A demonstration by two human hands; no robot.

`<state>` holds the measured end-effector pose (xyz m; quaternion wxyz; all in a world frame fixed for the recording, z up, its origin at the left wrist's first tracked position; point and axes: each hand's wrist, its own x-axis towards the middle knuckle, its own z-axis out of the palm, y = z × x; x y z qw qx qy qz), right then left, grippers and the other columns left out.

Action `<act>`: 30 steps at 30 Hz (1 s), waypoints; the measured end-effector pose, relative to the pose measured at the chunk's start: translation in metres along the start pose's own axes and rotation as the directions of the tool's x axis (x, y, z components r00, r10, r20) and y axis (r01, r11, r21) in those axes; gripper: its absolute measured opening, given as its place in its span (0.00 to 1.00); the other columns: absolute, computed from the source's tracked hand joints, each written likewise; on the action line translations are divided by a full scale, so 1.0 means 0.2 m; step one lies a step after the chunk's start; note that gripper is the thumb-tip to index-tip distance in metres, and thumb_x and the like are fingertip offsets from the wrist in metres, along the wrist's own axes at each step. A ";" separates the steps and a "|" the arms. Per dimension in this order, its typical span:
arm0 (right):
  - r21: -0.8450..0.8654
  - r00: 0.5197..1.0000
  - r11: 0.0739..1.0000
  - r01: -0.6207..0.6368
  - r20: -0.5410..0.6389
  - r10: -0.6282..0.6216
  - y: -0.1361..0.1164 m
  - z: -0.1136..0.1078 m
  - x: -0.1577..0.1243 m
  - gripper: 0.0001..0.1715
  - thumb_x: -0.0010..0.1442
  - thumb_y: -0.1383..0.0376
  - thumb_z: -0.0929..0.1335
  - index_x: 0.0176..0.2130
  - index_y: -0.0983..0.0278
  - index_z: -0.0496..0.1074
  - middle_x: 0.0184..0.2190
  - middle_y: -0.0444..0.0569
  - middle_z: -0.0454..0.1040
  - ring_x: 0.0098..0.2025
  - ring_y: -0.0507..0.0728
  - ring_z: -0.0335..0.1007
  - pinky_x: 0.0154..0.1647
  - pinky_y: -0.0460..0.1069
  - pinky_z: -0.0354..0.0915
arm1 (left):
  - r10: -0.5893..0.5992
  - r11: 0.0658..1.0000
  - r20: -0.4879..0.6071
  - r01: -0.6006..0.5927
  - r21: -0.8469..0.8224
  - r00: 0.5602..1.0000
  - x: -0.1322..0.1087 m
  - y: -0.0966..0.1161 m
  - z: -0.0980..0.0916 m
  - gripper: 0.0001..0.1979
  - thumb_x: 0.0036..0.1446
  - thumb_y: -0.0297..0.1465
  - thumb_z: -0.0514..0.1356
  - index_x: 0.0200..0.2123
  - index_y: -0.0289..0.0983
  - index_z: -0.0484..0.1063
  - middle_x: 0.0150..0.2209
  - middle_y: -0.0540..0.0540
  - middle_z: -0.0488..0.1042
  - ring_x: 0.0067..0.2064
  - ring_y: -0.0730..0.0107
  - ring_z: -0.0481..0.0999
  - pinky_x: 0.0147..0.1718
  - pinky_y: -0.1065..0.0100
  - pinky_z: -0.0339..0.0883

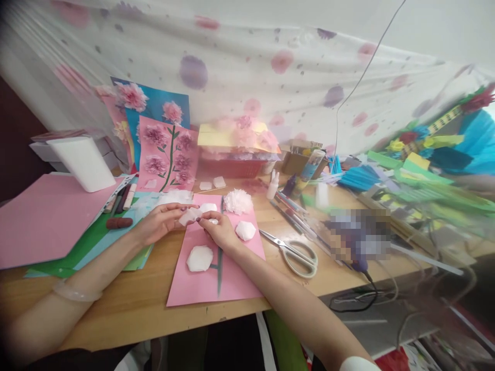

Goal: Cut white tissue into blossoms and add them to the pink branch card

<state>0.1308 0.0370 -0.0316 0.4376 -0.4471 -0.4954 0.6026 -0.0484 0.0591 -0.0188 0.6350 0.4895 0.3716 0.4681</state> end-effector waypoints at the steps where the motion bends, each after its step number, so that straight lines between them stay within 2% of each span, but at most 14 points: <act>1: 0.012 1.000 1.000 -0.001 0.003 0.001 0.00 0.00 0.00 0.09 0.48 0.61 0.71 0.28 0.63 0.68 0.12 0.35 0.58 0.15 0.46 0.49 0.17 0.44 0.44 | 0.007 0.997 -0.007 -0.006 0.075 1.000 0.00 -0.01 0.01 0.11 0.41 0.36 0.68 0.29 0.36 0.78 0.35 0.40 0.81 0.37 0.59 0.79 0.39 0.56 0.74; 4: 0.072 1.000 0.997 -0.011 0.023 0.009 0.00 0.01 0.00 0.09 0.49 0.61 0.70 0.29 0.63 0.69 0.13 0.35 0.59 0.15 0.46 0.50 0.16 0.43 0.45 | 0.106 0.964 -0.097 -0.078 0.254 0.990 0.00 -0.04 0.02 0.15 0.40 0.40 0.68 0.28 0.35 0.78 0.31 0.41 0.80 0.34 0.60 0.79 0.39 0.56 0.74; 7: 0.175 0.997 0.983 -0.045 0.070 0.033 -0.01 0.01 0.00 0.12 0.53 0.57 0.68 0.33 0.63 0.69 0.16 0.37 0.60 0.15 0.46 0.51 0.14 0.43 0.46 | 0.200 0.933 -0.217 -0.119 0.340 0.955 0.03 -0.06 -0.02 0.17 0.40 0.42 0.68 0.29 0.34 0.77 0.31 0.42 0.80 0.34 0.60 0.79 0.39 0.55 0.74; 9: 0.250 0.992 0.964 -0.088 0.108 0.062 -0.03 0.00 0.00 0.14 0.55 0.55 0.67 0.36 0.62 0.68 0.19 0.38 0.62 0.17 0.47 0.55 0.14 0.42 0.50 | 0.266 0.911 -0.303 -0.136 0.388 0.915 0.05 -0.05 -0.07 0.17 0.41 0.42 0.66 0.31 0.35 0.75 0.34 0.42 0.79 0.37 0.57 0.78 0.43 0.52 0.72; 11: 0.312 0.986 0.941 -0.135 0.137 0.096 -0.04 -0.01 0.01 0.17 0.58 0.53 0.65 0.39 0.63 0.67 0.23 0.42 0.66 0.20 0.49 0.61 0.16 0.43 0.57 | 0.367 0.859 -0.361 -0.163 0.485 0.858 0.07 -0.04 -0.12 0.17 0.41 0.38 0.67 0.35 0.37 0.74 0.41 0.41 0.78 0.48 0.52 0.74 0.53 0.49 0.63; 13: 0.425 0.974 0.881 -0.208 0.168 0.150 -0.05 -0.03 0.02 0.20 0.61 0.51 0.62 0.40 0.65 0.66 0.28 0.48 0.71 0.26 0.52 0.69 0.23 0.46 0.66 | 0.548 0.689 -0.326 -0.195 0.698 0.770 0.07 -0.03 -0.14 0.16 0.42 0.33 0.66 0.37 0.38 0.74 0.47 0.40 0.75 0.55 0.49 0.68 0.58 0.48 0.54; 15: 0.570 0.957 0.771 -0.285 0.210 0.198 -0.05 -0.03 0.03 0.21 0.64 0.51 0.60 0.41 0.67 0.64 0.34 0.56 0.73 0.33 0.56 0.74 0.33 0.50 0.70 | 0.689 0.441 -0.172 -0.218 0.871 0.704 0.05 -0.02 -0.11 0.12 0.47 0.32 0.63 0.38 0.39 0.74 0.47 0.40 0.75 0.54 0.50 0.68 0.57 0.49 0.55; 16: 0.631 0.949 0.710 -0.313 0.235 0.210 -0.05 -0.03 0.03 0.21 0.65 0.52 0.59 0.41 0.67 0.63 0.36 0.58 0.74 0.36 0.57 0.74 0.36 0.52 0.71 | 0.714 0.341 -0.084 -0.240 0.909 0.695 0.03 -0.01 -0.08 0.10 0.50 0.32 0.61 0.38 0.39 0.74 0.45 0.41 0.76 0.51 0.51 0.70 0.55 0.50 0.57; 18: 0.696 0.943 0.637 -0.331 0.271 0.194 -0.05 -0.03 0.03 0.20 0.66 0.53 0.57 0.42 0.67 0.63 0.37 0.60 0.74 0.38 0.59 0.75 0.39 0.54 0.70 | 0.693 0.230 0.089 -0.337 0.913 0.716 -0.01 -0.01 0.00 0.06 0.53 0.33 0.60 0.35 0.41 0.76 0.38 0.44 0.78 0.47 0.55 0.72 0.53 0.52 0.58; 21: 0.710 0.943 0.626 -0.321 0.301 0.142 -0.05 -0.03 0.03 0.20 0.66 0.52 0.57 0.43 0.66 0.63 0.32 0.54 0.74 0.37 0.60 0.75 0.33 0.53 0.70 | 0.647 0.156 0.233 -0.425 0.892 0.726 -0.07 -0.03 0.12 0.07 0.49 0.36 0.65 0.34 0.44 0.77 0.39 0.47 0.80 0.52 0.49 0.67 0.55 0.47 0.50; 23: 0.688 0.931 0.638 -0.347 0.334 0.146 -0.04 -0.03 0.02 0.22 0.64 0.49 0.57 0.42 0.64 0.64 0.29 0.50 0.72 0.35 0.60 0.74 0.27 0.52 0.68 | 0.591 0.168 0.275 -0.449 0.877 0.758 -0.10 -0.05 0.17 0.11 0.46 0.38 0.67 0.36 0.44 0.78 0.39 0.46 0.80 0.54 0.47 0.65 0.55 0.47 0.49; 25: 0.669 0.915 0.637 -0.383 0.368 0.164 -0.05 -0.03 0.01 0.25 0.62 0.46 0.58 0.42 0.64 0.64 0.27 0.48 0.71 0.33 0.60 0.74 0.27 0.51 0.67 | 0.559 0.178 0.294 -0.459 0.871 0.775 -0.11 -0.07 0.19 0.10 0.49 0.37 0.65 0.37 0.44 0.78 0.39 0.46 0.81 0.54 0.47 0.65 0.55 0.46 0.49; 27: 0.666 0.903 0.626 -0.405 0.397 0.161 -0.05 -0.03 0.00 0.27 0.62 0.45 0.59 0.42 0.65 0.65 0.26 0.47 0.71 0.29 0.57 0.72 0.30 0.52 0.68 | 0.566 0.177 0.283 -0.450 0.876 0.774 -0.11 -0.08 0.19 0.05 0.54 0.35 0.62 0.35 0.45 0.77 0.36 0.47 0.81 0.53 0.49 0.68 0.55 0.45 0.46; 30: 0.661 0.894 0.630 -0.407 0.429 0.127 -0.05 -0.03 0.00 0.26 0.62 0.47 0.59 0.41 0.66 0.66 0.27 0.48 0.72 0.28 0.55 0.70 0.34 0.52 0.68 | 0.596 0.188 0.245 -0.429 0.883 0.765 -0.10 -0.08 0.18 0.06 0.55 0.31 0.59 0.30 0.44 0.76 0.33 0.48 0.81 0.51 0.52 0.71 0.55 0.45 0.43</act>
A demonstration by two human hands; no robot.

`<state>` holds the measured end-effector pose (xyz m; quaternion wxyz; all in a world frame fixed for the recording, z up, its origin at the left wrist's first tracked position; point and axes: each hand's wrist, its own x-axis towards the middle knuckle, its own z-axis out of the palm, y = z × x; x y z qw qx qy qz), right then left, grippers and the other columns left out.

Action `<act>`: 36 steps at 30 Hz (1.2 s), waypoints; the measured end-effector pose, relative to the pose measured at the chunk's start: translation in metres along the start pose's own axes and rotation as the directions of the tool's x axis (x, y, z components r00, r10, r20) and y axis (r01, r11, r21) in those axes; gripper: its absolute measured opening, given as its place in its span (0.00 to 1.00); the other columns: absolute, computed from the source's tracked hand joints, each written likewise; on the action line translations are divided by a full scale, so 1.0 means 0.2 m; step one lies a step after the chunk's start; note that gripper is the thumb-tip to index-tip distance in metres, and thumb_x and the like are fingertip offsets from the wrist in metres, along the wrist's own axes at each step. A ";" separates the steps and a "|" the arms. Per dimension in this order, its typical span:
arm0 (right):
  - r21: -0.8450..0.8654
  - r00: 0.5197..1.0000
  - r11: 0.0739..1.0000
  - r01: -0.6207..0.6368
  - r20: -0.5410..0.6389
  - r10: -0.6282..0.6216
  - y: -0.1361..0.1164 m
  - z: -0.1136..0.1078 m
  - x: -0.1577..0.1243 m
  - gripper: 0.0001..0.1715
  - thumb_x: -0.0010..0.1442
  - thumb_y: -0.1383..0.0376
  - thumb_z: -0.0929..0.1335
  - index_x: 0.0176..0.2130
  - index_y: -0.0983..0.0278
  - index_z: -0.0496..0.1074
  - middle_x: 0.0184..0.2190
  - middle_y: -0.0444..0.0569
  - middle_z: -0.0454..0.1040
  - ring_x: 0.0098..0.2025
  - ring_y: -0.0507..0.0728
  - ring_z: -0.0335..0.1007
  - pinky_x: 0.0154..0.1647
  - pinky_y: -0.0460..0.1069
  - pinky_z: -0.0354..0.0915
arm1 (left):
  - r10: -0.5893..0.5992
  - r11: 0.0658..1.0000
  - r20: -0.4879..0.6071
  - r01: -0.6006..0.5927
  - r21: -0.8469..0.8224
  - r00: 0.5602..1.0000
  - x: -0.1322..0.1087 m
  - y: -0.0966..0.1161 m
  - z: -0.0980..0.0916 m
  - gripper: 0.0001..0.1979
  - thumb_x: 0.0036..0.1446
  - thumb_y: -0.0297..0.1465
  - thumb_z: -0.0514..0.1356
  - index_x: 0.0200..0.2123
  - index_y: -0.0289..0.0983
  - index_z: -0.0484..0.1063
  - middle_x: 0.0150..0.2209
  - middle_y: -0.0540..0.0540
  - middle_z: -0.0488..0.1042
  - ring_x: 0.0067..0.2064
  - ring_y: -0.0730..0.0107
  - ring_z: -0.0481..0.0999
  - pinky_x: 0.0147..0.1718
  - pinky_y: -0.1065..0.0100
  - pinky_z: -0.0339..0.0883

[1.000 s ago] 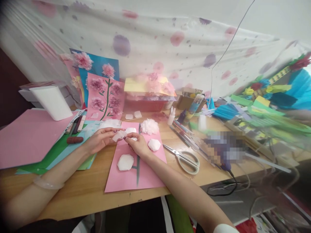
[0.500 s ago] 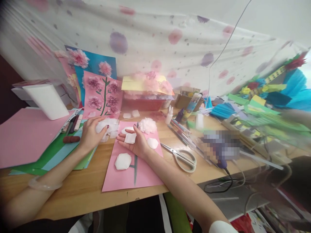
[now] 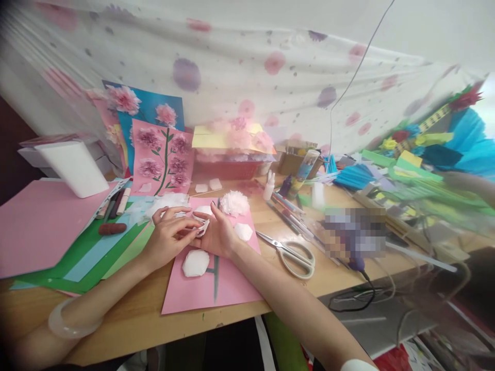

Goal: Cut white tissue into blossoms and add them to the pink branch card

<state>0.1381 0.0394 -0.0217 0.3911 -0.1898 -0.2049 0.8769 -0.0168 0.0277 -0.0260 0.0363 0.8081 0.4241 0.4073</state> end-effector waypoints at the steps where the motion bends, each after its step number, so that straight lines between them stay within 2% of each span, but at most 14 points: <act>1: -0.010 1.000 1.000 0.002 0.015 -0.002 0.00 0.00 0.00 0.25 0.62 0.47 0.59 0.41 0.66 0.67 0.28 0.49 0.73 0.29 0.56 0.71 0.35 0.53 0.68 | -0.007 1.000 -0.007 0.007 -0.008 1.000 0.00 0.00 0.00 0.05 0.55 0.31 0.59 0.29 0.44 0.75 0.33 0.49 0.80 0.51 0.52 0.72 0.55 0.45 0.43; 6: -0.044 0.999 0.999 0.011 0.039 -0.009 0.00 -0.01 0.00 0.23 0.63 0.50 0.58 0.44 0.65 0.66 0.32 0.52 0.74 0.38 0.60 0.73 0.40 0.57 0.68 | -0.062 0.997 -0.016 0.061 -0.054 0.998 0.00 -0.01 0.00 0.04 0.52 0.29 0.59 0.27 0.41 0.73 0.34 0.47 0.79 0.48 0.54 0.73 0.53 0.48 0.50; 13: -0.066 1.000 0.998 0.001 -0.009 -0.002 -0.02 -0.01 -0.01 0.21 0.62 0.51 0.60 0.43 0.65 0.65 0.31 0.51 0.73 0.34 0.59 0.73 0.39 0.59 0.68 | -0.152 0.971 0.001 0.149 -0.189 0.988 0.00 -0.01 0.01 0.05 0.52 0.28 0.60 0.25 0.41 0.69 0.35 0.47 0.79 0.48 0.56 0.73 0.52 0.51 0.57; 17: -0.053 1.000 0.999 -0.012 0.015 0.012 -0.03 -0.01 -0.01 0.20 0.64 0.51 0.59 0.41 0.65 0.66 0.30 0.49 0.73 0.31 0.56 0.71 0.40 0.59 0.68 | -0.289 0.908 0.001 0.274 -0.318 0.957 -0.01 -0.01 0.01 0.05 0.51 0.31 0.61 0.32 0.40 0.66 0.35 0.45 0.78 0.41 0.59 0.78 0.44 0.56 0.67; 20: -0.037 0.999 0.999 -0.024 0.042 0.025 -0.02 -0.02 0.00 0.20 0.64 0.52 0.58 0.40 0.65 0.67 0.30 0.49 0.73 0.32 0.55 0.72 0.41 0.57 0.69 | -0.329 0.881 0.038 0.321 -0.348 0.944 -0.01 0.00 0.01 0.08 0.52 0.30 0.61 0.37 0.39 0.66 0.35 0.45 0.79 0.41 0.59 0.78 0.43 0.57 0.68; 27: -0.044 1.000 0.999 0.010 0.004 -0.010 -0.02 -0.03 0.01 0.17 0.65 0.55 0.58 0.42 0.65 0.66 0.29 0.49 0.73 0.32 0.56 0.74 0.41 0.55 0.69 | -0.304 0.860 0.037 0.291 -0.418 0.952 0.01 0.04 -0.01 0.14 0.50 0.25 0.60 0.41 0.39 0.64 0.30 0.50 0.78 0.38 0.65 0.78 0.48 0.58 0.66; 31: -0.078 1.000 0.997 0.013 -0.010 -0.014 -0.03 -0.02 0.01 0.16 0.64 0.56 0.60 0.44 0.65 0.65 0.30 0.50 0.74 0.34 0.57 0.74 0.40 0.56 0.69 | -0.309 0.843 0.035 0.290 -0.452 0.950 0.01 0.05 -0.01 0.16 0.50 0.25 0.60 0.43 0.39 0.62 0.29 0.50 0.79 0.42 0.64 0.77 0.51 0.57 0.63; 36: -0.075 1.000 0.997 0.009 -0.009 -0.009 -0.03 -0.02 0.01 0.17 0.65 0.55 0.59 0.43 0.65 0.65 0.32 0.51 0.74 0.33 0.56 0.74 0.39 0.54 0.69 | -0.273 0.888 -0.010 0.247 -0.388 0.962 0.00 0.03 -0.01 0.16 0.50 0.24 0.60 0.43 0.39 0.64 0.32 0.50 0.78 0.40 0.65 0.77 0.48 0.58 0.64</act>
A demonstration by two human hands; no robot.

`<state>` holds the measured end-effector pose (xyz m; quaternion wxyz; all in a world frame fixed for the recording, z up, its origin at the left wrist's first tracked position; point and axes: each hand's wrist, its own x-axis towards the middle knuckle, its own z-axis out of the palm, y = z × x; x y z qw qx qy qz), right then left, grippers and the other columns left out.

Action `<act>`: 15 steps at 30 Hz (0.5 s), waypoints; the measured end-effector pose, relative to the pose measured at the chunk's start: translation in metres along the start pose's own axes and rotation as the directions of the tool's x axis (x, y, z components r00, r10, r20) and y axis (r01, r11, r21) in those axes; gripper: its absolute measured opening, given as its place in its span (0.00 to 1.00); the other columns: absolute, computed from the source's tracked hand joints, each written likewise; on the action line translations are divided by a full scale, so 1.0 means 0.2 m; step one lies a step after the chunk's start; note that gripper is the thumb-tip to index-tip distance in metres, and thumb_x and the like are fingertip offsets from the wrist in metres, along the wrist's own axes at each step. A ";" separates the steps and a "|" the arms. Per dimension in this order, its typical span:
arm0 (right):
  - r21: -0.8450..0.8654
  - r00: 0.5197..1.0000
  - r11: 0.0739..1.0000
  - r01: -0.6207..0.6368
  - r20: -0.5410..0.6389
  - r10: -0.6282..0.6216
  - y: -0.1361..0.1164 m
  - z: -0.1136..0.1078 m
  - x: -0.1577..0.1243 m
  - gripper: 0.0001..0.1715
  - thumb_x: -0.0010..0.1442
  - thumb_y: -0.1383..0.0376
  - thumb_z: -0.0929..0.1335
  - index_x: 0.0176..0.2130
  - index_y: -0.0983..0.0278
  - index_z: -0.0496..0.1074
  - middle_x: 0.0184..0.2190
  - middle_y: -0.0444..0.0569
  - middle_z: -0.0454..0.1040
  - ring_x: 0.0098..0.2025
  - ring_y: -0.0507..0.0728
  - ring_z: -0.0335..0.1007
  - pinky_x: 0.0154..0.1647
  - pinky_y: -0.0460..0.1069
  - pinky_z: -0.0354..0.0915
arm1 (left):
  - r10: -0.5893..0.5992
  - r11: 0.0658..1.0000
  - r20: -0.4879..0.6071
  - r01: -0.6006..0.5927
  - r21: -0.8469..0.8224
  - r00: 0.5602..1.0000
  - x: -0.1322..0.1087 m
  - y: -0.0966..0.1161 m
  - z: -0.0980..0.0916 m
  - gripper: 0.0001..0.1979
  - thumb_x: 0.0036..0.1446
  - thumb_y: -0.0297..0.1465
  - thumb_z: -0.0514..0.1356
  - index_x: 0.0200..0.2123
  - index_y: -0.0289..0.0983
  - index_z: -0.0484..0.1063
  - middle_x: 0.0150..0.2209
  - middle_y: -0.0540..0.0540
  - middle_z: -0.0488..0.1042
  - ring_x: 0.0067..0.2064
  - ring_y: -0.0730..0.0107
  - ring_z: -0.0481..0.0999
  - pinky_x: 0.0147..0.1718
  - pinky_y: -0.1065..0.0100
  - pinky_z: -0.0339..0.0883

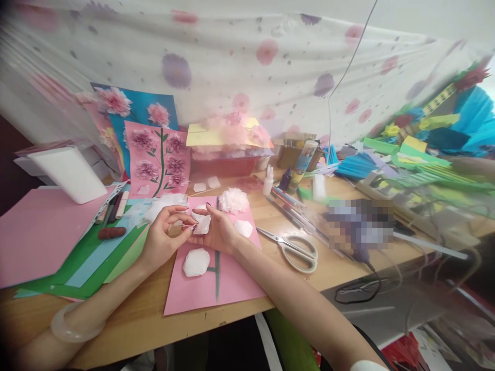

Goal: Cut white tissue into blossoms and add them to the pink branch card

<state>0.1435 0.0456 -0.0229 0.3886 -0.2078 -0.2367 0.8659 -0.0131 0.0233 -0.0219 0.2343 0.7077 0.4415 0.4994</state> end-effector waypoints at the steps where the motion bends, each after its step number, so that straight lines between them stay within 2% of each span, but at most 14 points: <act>1: 0.006 1.000 1.000 -0.006 0.010 0.006 0.00 0.00 0.00 0.18 0.65 0.54 0.58 0.43 0.65 0.65 0.32 0.52 0.74 0.33 0.56 0.74 0.38 0.53 0.68 | 0.038 0.998 0.003 -0.038 0.056 0.999 0.00 0.00 0.00 0.15 0.50 0.24 0.61 0.42 0.39 0.66 0.34 0.48 0.78 0.41 0.64 0.76 0.48 0.58 0.64; 4: 0.007 0.998 1.000 -0.029 0.060 0.028 0.00 0.00 0.00 0.22 0.66 0.51 0.55 0.44 0.65 0.65 0.33 0.52 0.74 0.34 0.57 0.73 0.35 0.54 0.68 | 0.184 0.951 0.066 -0.194 0.240 0.981 0.00 -0.01 -0.01 0.10 0.49 0.28 0.65 0.37 0.40 0.73 0.43 0.46 0.77 0.48 0.58 0.72 0.49 0.55 0.60; 7: 0.000 0.995 1.000 -0.029 0.100 0.029 0.01 0.00 0.00 0.25 0.66 0.49 0.54 0.46 0.64 0.65 0.35 0.52 0.73 0.36 0.58 0.73 0.36 0.55 0.68 | 0.264 0.905 0.111 -0.285 0.316 0.958 0.00 -0.01 -0.01 0.08 0.49 0.31 0.66 0.35 0.42 0.75 0.43 0.47 0.77 0.50 0.57 0.70 0.50 0.54 0.57; 10: 0.008 1.000 1.000 -0.010 0.027 0.010 0.01 0.00 0.00 0.24 0.65 0.49 0.57 0.46 0.64 0.65 0.36 0.50 0.72 0.33 0.56 0.71 0.35 0.53 0.67 | 0.282 0.890 0.096 -0.297 0.346 0.955 0.00 0.00 0.00 0.01 0.52 0.30 0.64 0.30 0.42 0.75 0.39 0.48 0.77 0.49 0.58 0.70 0.50 0.53 0.55; 13: 0.009 0.998 0.999 0.033 -0.052 -0.032 0.01 0.00 0.00 0.24 0.65 0.50 0.57 0.44 0.66 0.66 0.34 0.50 0.72 0.29 0.53 0.69 0.33 0.50 0.67 | 0.268 0.891 0.085 -0.281 0.357 0.960 0.00 0.02 0.00 0.05 0.53 0.27 0.62 0.26 0.41 0.74 0.37 0.49 0.77 0.47 0.59 0.70 0.49 0.53 0.55; 15: 0.000 0.997 0.999 0.051 -0.056 -0.050 0.01 0.00 0.00 0.23 0.65 0.51 0.58 0.44 0.67 0.66 0.32 0.50 0.71 0.29 0.54 0.69 0.33 0.51 0.67 | 0.244 0.902 0.070 -0.253 0.349 0.967 0.00 0.02 0.00 0.05 0.53 0.25 0.62 0.26 0.40 0.72 0.37 0.49 0.77 0.46 0.60 0.71 0.49 0.54 0.56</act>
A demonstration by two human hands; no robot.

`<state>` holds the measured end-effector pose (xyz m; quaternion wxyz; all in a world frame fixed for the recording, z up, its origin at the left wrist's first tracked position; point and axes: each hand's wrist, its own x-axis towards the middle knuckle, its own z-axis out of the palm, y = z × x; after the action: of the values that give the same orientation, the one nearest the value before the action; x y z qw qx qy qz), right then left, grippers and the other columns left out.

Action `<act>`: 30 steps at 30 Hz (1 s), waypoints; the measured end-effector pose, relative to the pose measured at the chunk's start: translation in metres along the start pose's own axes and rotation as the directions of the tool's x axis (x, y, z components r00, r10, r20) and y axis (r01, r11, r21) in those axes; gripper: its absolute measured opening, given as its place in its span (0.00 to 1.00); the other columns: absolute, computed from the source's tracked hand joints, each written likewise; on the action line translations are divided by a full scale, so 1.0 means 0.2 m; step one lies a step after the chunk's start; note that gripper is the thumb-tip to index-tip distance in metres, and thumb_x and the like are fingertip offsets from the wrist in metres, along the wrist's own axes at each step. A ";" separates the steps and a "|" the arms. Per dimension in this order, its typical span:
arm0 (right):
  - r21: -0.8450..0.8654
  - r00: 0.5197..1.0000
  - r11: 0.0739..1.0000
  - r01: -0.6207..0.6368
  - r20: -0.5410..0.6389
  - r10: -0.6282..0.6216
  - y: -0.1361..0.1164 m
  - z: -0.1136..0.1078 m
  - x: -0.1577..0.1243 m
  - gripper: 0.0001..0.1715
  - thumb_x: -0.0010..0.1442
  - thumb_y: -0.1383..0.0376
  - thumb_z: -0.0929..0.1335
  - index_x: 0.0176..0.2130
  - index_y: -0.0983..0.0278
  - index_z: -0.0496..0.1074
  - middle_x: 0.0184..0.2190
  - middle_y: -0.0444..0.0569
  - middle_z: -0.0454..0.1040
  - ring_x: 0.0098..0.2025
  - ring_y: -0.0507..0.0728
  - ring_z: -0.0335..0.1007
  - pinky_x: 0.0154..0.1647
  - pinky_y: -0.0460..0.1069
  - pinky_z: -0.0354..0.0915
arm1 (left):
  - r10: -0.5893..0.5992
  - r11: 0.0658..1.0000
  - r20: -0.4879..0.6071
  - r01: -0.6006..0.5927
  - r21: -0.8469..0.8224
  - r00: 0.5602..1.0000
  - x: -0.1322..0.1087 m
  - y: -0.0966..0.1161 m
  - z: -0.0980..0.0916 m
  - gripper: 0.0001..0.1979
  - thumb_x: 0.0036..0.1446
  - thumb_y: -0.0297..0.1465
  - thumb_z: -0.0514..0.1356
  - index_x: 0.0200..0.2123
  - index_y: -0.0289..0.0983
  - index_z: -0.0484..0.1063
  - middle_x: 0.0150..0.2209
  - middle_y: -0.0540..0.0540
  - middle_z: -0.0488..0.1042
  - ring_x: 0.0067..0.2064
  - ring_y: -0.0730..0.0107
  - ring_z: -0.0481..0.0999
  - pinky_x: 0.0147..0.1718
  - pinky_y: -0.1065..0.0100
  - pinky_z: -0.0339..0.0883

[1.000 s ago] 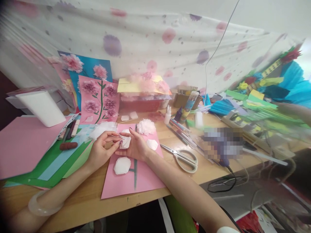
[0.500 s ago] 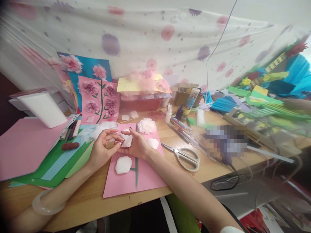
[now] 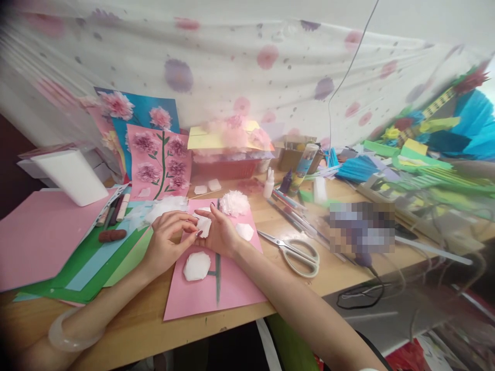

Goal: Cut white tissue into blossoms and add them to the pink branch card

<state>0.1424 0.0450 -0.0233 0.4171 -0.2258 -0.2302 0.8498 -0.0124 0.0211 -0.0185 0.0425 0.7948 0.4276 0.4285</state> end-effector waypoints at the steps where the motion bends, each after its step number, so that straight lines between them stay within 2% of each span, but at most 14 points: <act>1: -0.004 1.000 1.000 0.002 0.005 -0.002 0.00 0.00 0.00 0.23 0.64 0.51 0.59 0.45 0.67 0.66 0.32 0.50 0.71 0.30 0.54 0.70 0.34 0.52 0.68 | -0.019 1.000 -0.008 0.019 -0.010 1.000 0.00 0.00 0.00 0.05 0.53 0.25 0.62 0.26 0.40 0.71 0.37 0.49 0.77 0.45 0.60 0.71 0.48 0.54 0.56; 4: -0.021 0.999 1.000 0.005 0.038 -0.004 0.00 0.00 0.00 0.19 0.61 0.54 0.64 0.44 0.65 0.67 0.32 0.49 0.72 0.31 0.55 0.70 0.35 0.53 0.69 | -0.075 0.995 -0.042 0.073 -0.062 0.996 0.00 -0.03 -0.01 0.04 0.54 0.27 0.61 0.27 0.39 0.70 0.37 0.47 0.76 0.45 0.60 0.71 0.48 0.55 0.58; 7: -0.049 0.998 0.999 0.004 0.068 0.000 0.01 -0.01 0.00 0.13 0.58 0.62 0.68 0.44 0.64 0.67 0.32 0.47 0.73 0.32 0.53 0.71 0.35 0.50 0.69 | -0.140 0.978 -0.053 0.130 -0.161 0.989 0.00 -0.06 0.00 0.05 0.55 0.30 0.59 0.28 0.39 0.68 0.37 0.47 0.75 0.45 0.61 0.71 0.48 0.58 0.60; 13: -0.112 0.995 0.994 0.007 0.097 0.004 0.02 -0.01 0.00 0.15 0.53 0.71 0.68 0.42 0.65 0.67 0.30 0.45 0.74 0.30 0.52 0.72 0.33 0.48 0.70 | -0.251 0.893 0.049 0.250 -0.374 0.967 0.01 -0.08 0.02 0.08 0.56 0.35 0.59 0.27 0.39 0.68 0.38 0.46 0.74 0.46 0.62 0.71 0.50 0.61 0.60; 16: -0.117 0.995 0.993 0.009 0.096 0.003 0.02 -0.02 0.01 0.19 0.48 0.74 0.67 0.42 0.66 0.66 0.31 0.46 0.74 0.31 0.53 0.73 0.34 0.49 0.70 | -0.352 0.818 0.070 0.343 -0.463 0.933 0.02 -0.08 0.02 0.09 0.54 0.38 0.60 0.28 0.38 0.68 0.37 0.46 0.74 0.45 0.62 0.72 0.49 0.61 0.62; 19: -0.125 0.996 0.992 0.010 0.084 0.000 0.02 -0.02 0.01 0.21 0.46 0.75 0.66 0.42 0.65 0.64 0.31 0.46 0.74 0.31 0.53 0.73 0.34 0.49 0.69 | -0.474 0.723 0.046 0.419 -0.549 0.879 0.02 -0.10 0.01 0.11 0.52 0.40 0.61 0.29 0.38 0.68 0.34 0.46 0.73 0.41 0.63 0.73 0.46 0.62 0.64; 23: -0.157 0.999 0.987 0.024 0.032 -0.019 0.03 -0.03 0.01 0.23 0.43 0.76 0.64 0.41 0.64 0.63 0.32 0.47 0.74 0.32 0.53 0.73 0.34 0.49 0.68 | -0.546 0.691 -0.048 0.417 -0.591 0.837 0.03 -0.11 0.01 0.12 0.48 0.38 0.64 0.28 0.38 0.66 0.31 0.48 0.73 0.37 0.65 0.74 0.43 0.63 0.67; 27: -0.179 0.999 0.983 0.043 0.001 -0.044 0.02 -0.02 0.00 0.21 0.42 0.77 0.65 0.38 0.63 0.65 0.31 0.44 0.73 0.30 0.51 0.72 0.32 0.47 0.68 | -0.544 0.696 -0.069 0.403 -0.594 0.836 0.04 -0.09 0.00 0.12 0.44 0.34 0.66 0.29 0.37 0.65 0.30 0.48 0.74 0.36 0.65 0.76 0.42 0.63 0.69; 30: -0.193 1.000 0.981 0.014 0.004 -0.014 0.02 -0.02 0.00 0.15 0.45 0.72 0.67 0.36 0.63 0.66 0.28 0.43 0.72 0.27 0.51 0.69 0.29 0.47 0.68 | -0.544 0.674 -0.064 0.390 -0.627 0.836 0.04 -0.06 -0.02 0.15 0.43 0.32 0.66 0.34 0.37 0.65 0.31 0.48 0.74 0.35 0.67 0.76 0.40 0.64 0.69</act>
<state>0.1416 0.0440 -0.0292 0.3989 -0.2626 -0.3135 0.8208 -0.0205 0.0345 -0.0166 0.3430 0.5440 0.4647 0.6087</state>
